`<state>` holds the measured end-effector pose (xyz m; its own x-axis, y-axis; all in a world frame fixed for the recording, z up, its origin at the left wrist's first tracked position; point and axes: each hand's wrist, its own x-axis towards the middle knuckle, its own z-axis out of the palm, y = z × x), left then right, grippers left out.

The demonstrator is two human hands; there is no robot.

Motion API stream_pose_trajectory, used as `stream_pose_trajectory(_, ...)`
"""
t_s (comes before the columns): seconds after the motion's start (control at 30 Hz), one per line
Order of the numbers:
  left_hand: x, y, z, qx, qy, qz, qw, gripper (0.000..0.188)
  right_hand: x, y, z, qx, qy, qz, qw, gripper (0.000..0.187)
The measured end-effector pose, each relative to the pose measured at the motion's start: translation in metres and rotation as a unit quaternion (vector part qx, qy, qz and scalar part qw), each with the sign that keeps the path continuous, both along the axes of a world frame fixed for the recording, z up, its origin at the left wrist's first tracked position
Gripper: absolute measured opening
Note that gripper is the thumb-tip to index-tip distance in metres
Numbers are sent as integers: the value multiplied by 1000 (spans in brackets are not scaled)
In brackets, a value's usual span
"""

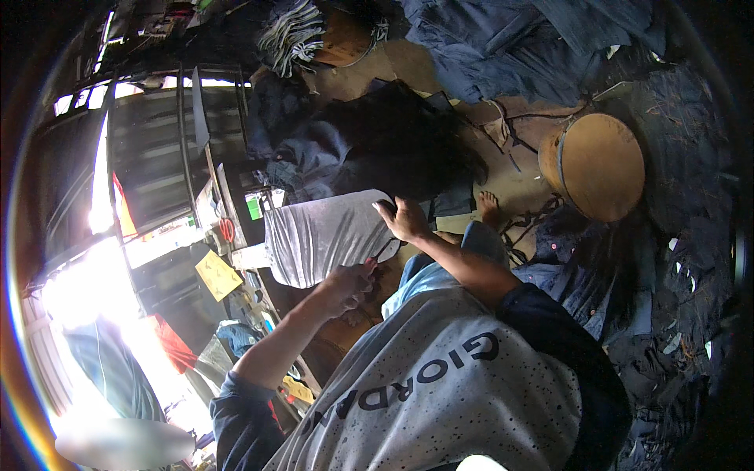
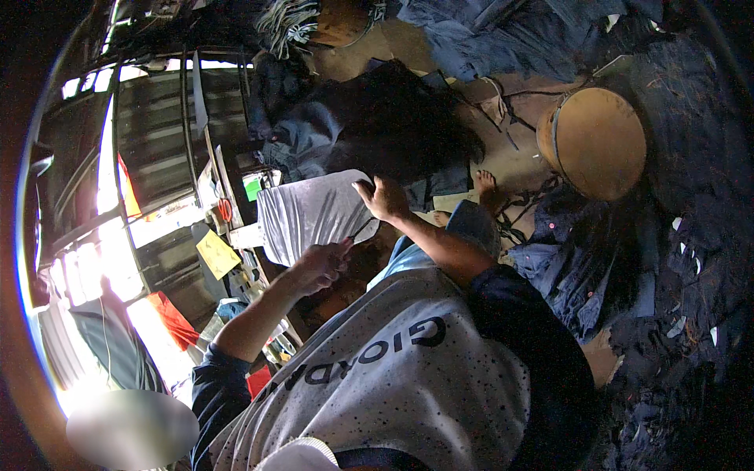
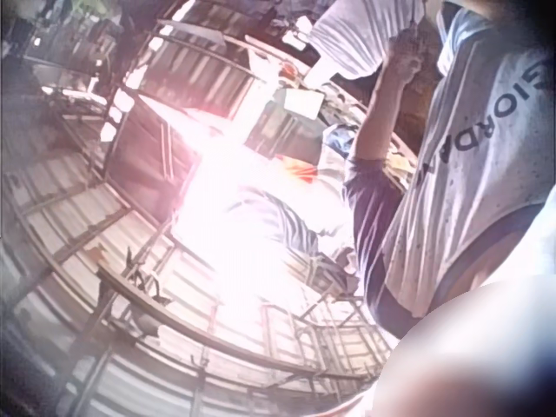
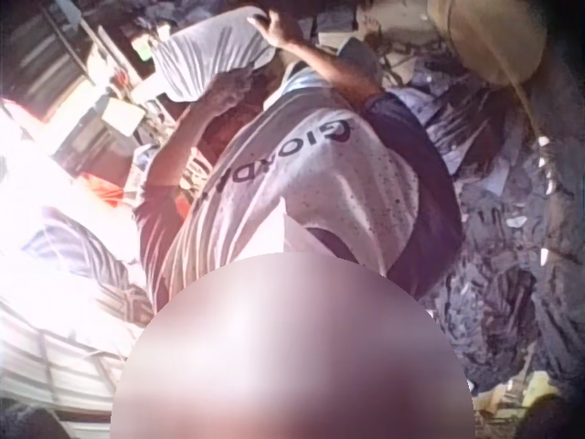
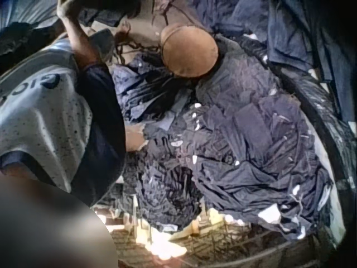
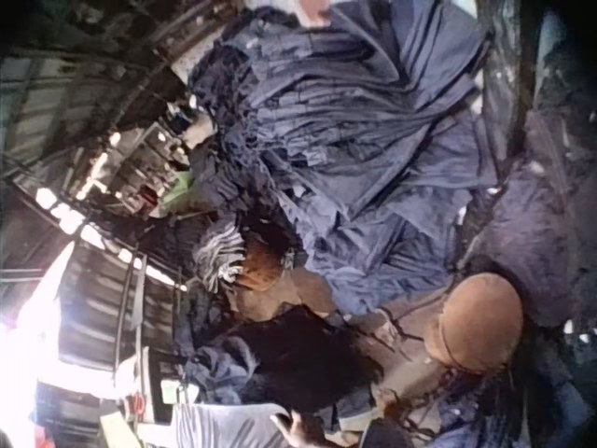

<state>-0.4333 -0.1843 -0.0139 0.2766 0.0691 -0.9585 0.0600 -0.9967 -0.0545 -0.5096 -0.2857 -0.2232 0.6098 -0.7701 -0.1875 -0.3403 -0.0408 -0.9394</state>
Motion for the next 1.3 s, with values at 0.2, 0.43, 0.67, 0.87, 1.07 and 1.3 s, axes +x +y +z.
stream_pose_trajectory(0.2,-11,15,30,-155,-246,-602,744,39,-3,0,3,6,-54,-6,999,45)
stream_pose_trajectory(0.43,-9,11,28,-150,-167,-516,827,34,-2,1,8,-10,-1,-10,1000,50)
stream_pose_trajectory(0.67,-8,9,30,-154,-237,-618,733,37,-3,-3,8,-25,-53,-23,998,59)
stream_pose_trajectory(0.87,-4,9,26,-145,-209,-505,825,38,-5,-9,13,26,11,26,999,63)
stream_pose_trajectory(1.07,-10,18,36,-241,-258,-596,721,41,-6,-10,11,11,19,41,999,66)
stream_pose_trajectory(1.3,6,-17,40,-88,-33,83,992,25,-5,-11,11,-10,-4,28,1000,64)
